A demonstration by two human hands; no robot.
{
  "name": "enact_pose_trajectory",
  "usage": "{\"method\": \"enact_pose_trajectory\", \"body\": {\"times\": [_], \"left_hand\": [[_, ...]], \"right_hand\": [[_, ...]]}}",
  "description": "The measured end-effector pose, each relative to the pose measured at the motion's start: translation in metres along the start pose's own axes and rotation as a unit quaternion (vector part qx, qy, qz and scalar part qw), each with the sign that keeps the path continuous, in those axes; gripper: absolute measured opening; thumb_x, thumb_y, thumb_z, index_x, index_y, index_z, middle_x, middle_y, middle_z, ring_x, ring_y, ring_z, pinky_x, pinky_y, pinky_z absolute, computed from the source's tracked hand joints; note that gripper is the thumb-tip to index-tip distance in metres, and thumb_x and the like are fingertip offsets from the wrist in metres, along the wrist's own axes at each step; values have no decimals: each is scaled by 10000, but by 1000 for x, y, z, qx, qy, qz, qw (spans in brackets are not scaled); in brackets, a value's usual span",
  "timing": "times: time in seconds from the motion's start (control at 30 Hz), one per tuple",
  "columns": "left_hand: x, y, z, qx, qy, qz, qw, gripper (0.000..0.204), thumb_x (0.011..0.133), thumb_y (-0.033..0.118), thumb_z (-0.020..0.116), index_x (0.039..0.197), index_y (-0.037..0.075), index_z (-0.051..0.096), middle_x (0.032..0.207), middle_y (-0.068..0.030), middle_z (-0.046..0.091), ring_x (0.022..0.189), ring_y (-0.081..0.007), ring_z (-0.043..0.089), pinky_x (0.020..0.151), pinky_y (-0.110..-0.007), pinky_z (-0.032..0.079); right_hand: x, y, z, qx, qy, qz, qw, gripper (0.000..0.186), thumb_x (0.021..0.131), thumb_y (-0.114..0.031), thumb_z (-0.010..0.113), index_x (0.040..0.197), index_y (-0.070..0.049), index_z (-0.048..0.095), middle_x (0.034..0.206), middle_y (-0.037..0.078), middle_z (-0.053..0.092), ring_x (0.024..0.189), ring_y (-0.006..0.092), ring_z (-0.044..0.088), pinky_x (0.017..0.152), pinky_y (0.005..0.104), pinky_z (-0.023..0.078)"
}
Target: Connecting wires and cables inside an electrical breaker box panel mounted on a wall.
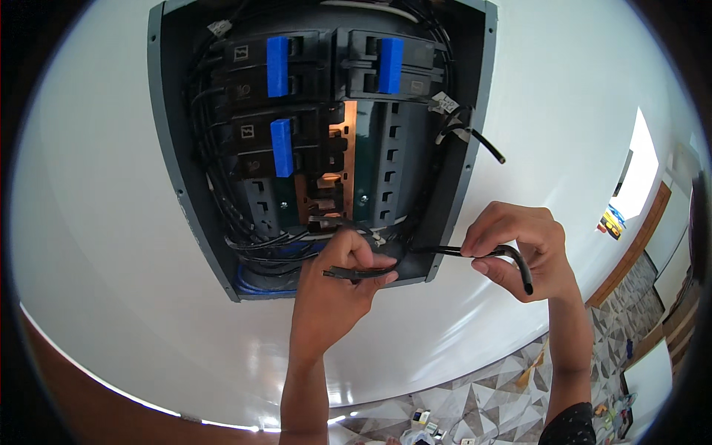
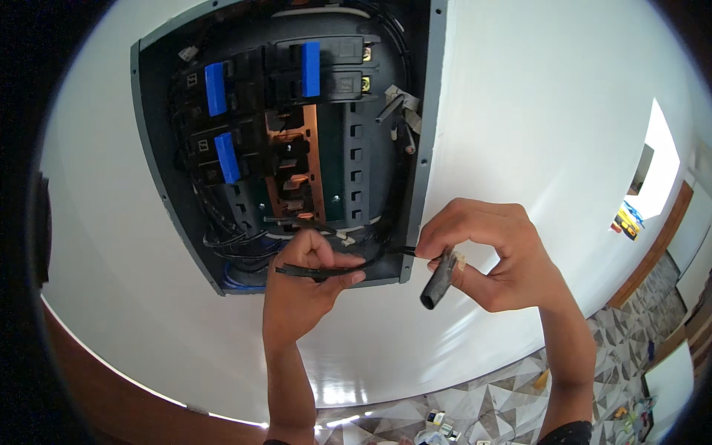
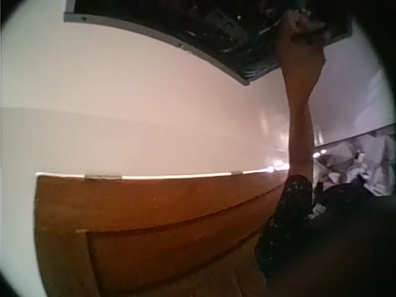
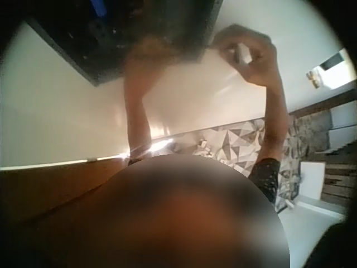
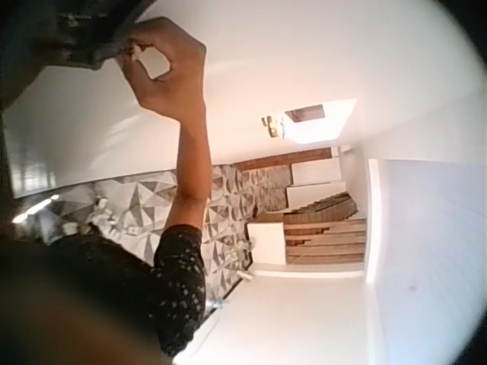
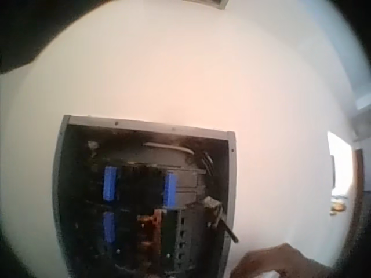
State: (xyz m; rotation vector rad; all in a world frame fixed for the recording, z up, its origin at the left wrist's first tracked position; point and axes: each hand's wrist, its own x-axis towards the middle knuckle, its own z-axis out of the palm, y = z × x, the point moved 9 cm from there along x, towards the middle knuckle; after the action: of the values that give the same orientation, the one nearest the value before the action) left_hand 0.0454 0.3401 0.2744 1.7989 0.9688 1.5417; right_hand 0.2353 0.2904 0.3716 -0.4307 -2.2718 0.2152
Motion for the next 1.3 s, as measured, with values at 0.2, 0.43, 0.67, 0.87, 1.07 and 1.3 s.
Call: {"method": "enact_pose_trajectory", "body": {"times": [0.2,0.43,0.67,0.87,1.07,1.3], "left_hand": [[-2,6,4,4,-30,49,998,310,787,-99,795,864,31,525,852,-98,718,1002,-211,744,788,-268,595],[-3,6,4,4,-39,32,999,247,795,-80,799,860,23,584,888,-102,733,984,-196,744,800,-275,590],[-3,0,2,4,-36,-9,999,159,858,-39,741,963,8,631,968,-86,753,919,-167,736,771,-273,583],[-3,4,2,7,-48,21,999,145,869,-34,726,963,1,621,982,-95,745,863,-167,726,751,-283,592],[-2,6,1,6,-48,30,998,154,881,-36,725,917,12,583,1032,-141,741,898,-145,711,772,-286,594],[-2,7,0,11,-31,33,999,156,853,-50,724,985,6,660,1032,-101,746,947,-200,743,809,-299,606]], "right_hand": [[-2,0,-1,3,-7,-3,1000,306,685,97,647,939,-62,709,934,73,732,857,225,718,724,308,564],[-4,1,-2,1,5,-8,1000,308,680,99,641,936,-57,709,930,73,731,851,225,714,724,305,562],[-4,-1,-2,0,10,-13,1000,302,689,103,631,939,-53,698,919,84,730,815,220,714,710,311,567],[-3,-3,-3,-1,24,-12,1000,267,699,113,698,909,-53,692,882,84,731,809,217,719,705,303,565],[-5,0,-5,-4,30,6,1000,257,699,98,712,906,-54,694,880,79,732,811,221,718,713,306,556],[-8,2,-5,-9,25,-13,1000,269,713,85,687,947,-45,708,924,85,732,824,222,709,711,302,547]]}}
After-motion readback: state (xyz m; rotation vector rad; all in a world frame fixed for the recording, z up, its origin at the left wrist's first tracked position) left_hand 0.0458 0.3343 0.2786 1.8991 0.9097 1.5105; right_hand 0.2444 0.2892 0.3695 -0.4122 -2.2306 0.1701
